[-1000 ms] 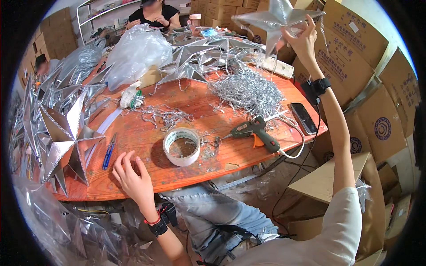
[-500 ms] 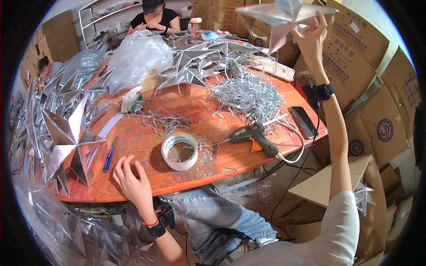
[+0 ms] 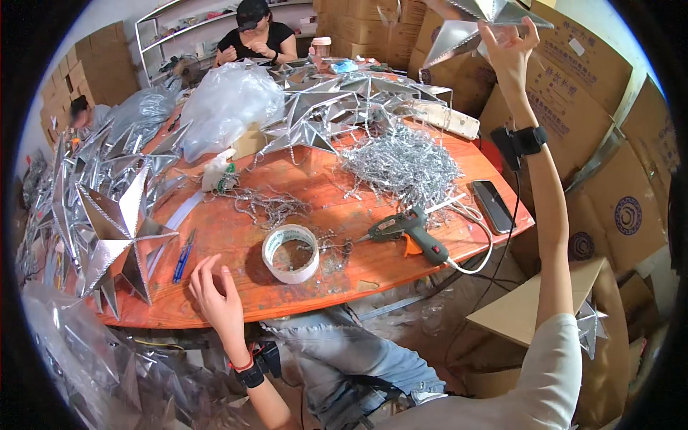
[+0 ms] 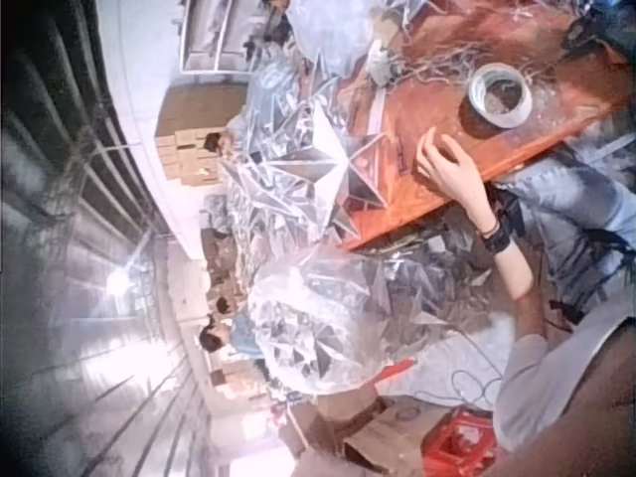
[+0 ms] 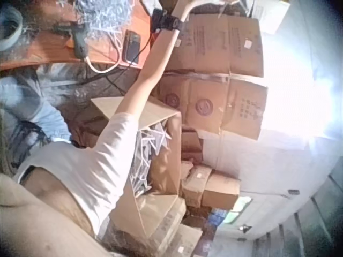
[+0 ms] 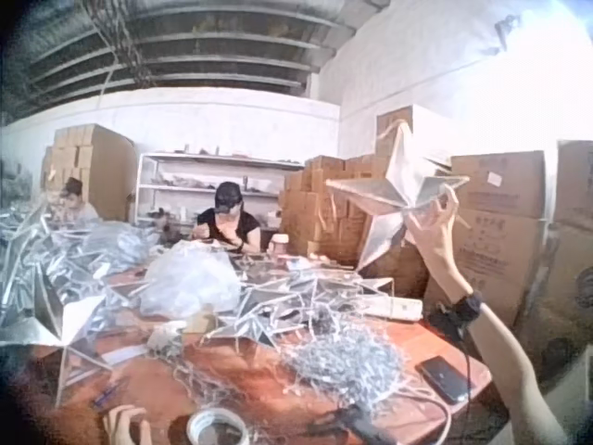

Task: Use a hot glue gun to attach decorative tinsel and beads to large silver stars.

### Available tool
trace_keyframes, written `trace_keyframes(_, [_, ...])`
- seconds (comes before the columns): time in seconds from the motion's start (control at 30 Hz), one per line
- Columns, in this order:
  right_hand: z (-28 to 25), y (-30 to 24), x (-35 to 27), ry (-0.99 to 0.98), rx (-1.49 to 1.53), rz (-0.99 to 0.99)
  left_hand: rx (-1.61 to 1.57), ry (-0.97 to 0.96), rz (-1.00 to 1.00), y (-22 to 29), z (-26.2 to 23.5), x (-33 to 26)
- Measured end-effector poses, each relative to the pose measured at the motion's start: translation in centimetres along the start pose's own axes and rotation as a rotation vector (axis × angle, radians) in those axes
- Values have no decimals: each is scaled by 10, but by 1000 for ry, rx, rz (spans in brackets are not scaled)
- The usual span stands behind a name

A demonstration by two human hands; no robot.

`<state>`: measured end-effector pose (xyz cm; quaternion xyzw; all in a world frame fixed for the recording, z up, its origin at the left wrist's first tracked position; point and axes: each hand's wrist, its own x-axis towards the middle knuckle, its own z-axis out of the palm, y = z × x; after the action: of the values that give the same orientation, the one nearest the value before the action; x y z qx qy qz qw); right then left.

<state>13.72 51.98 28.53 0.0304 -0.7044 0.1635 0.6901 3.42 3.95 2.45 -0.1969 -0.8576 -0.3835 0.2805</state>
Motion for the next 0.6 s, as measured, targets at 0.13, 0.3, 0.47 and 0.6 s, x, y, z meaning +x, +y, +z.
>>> trace_keyframes(0.13, [3, -12, -2, -98, 127, 200, -456, -12, -34, 22, -25, 19])
trace_keyframes(0.3, [15, 9, -4, -169, 145, 156, -695, -227, 200, 123, -14, 61])
trace_keyframes(0.47, [24, -72, -24, -258, 629, 528, -1026, -470, 230, 174, 37, 84])
trace_keyframes(0.6, [10, -124, -47, -431, 470, 340, -874, -187, 404, 189, 36, 79])
